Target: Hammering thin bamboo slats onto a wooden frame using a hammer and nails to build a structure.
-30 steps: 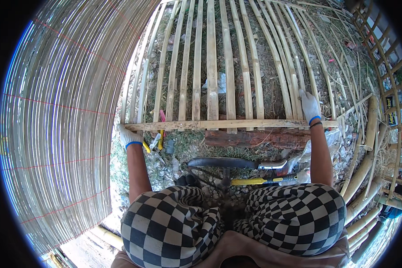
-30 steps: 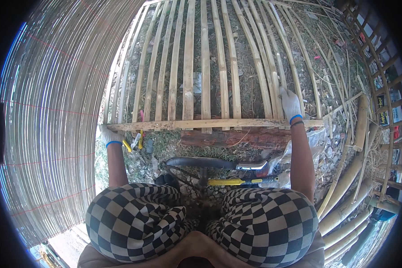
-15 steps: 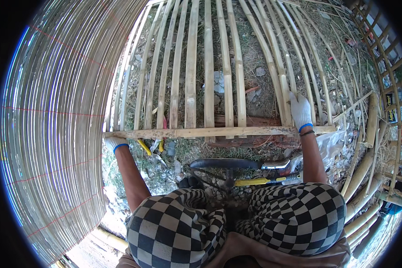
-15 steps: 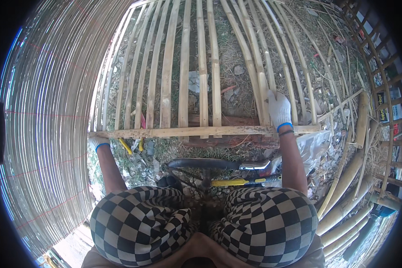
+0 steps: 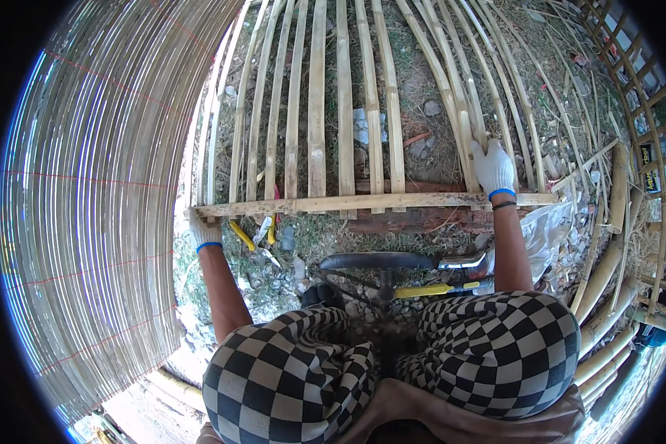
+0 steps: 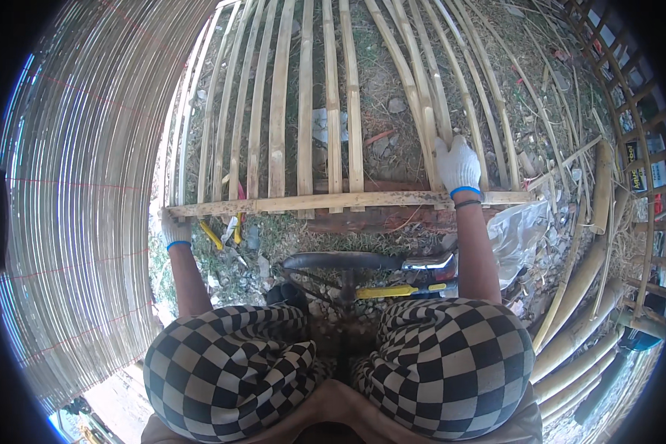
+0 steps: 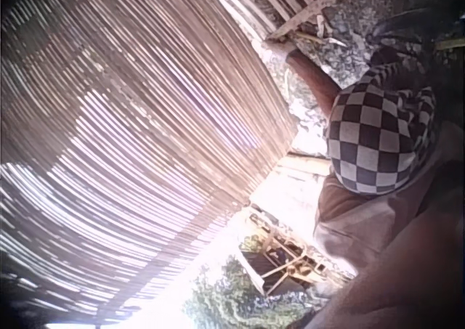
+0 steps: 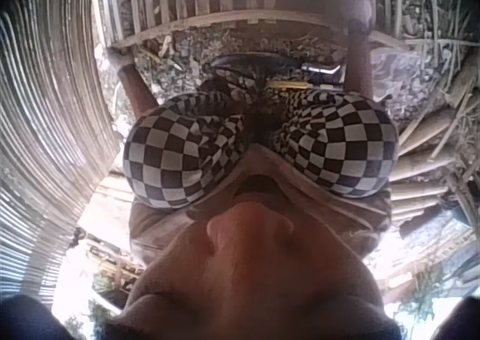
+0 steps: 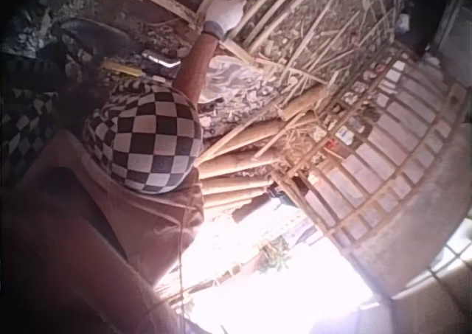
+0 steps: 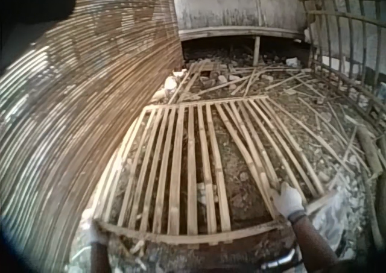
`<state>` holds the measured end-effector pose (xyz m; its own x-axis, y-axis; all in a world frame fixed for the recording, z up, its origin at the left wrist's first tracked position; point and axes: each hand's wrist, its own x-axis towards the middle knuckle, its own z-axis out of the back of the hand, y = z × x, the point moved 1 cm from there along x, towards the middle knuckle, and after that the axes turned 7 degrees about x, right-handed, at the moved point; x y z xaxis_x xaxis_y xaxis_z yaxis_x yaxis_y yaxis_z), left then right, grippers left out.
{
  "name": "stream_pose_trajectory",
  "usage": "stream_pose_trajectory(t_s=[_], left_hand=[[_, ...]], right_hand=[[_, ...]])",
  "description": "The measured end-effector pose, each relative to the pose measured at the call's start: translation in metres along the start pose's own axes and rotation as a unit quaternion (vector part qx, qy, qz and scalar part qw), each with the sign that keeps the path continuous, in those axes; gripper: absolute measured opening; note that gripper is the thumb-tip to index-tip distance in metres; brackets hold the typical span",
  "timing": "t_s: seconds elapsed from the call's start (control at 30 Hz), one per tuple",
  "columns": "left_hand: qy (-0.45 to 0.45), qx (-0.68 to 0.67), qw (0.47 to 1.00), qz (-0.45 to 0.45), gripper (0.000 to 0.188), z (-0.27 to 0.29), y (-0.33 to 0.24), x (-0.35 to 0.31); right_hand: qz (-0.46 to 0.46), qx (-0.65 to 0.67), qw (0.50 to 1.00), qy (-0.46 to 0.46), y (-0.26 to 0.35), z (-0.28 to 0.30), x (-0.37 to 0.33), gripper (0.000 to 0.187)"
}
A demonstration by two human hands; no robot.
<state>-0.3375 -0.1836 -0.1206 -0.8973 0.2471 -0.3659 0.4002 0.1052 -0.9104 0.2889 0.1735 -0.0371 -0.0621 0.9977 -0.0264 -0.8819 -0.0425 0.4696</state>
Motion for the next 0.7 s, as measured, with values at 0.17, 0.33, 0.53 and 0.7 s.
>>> stream_pose_trajectory(t_s=[0.17,0.33,0.53,0.7], left_hand=[[0.012,-0.003,1.000,0.014,0.047,-0.002,-0.002,-0.003],[0.035,0.011,0.999,0.010,0.055,0.000,-0.007,-0.033],[-0.198,0.361,0.880,-0.237,0.075,-0.060,-0.007,-0.147],[0.338,0.511,0.587,-0.530,0.072,-0.144,-0.013,-0.242]], right_hand=[[0.004,-0.018,0.998,-0.063,0.012,0.013,-0.019,0.059],[0.239,0.074,0.960,-0.127,0.077,0.018,-0.089,0.054],[0.333,0.095,0.931,0.112,0.105,-0.008,-0.141,0.067],[0.350,0.106,0.927,0.080,0.107,-0.031,-0.147,0.071]])
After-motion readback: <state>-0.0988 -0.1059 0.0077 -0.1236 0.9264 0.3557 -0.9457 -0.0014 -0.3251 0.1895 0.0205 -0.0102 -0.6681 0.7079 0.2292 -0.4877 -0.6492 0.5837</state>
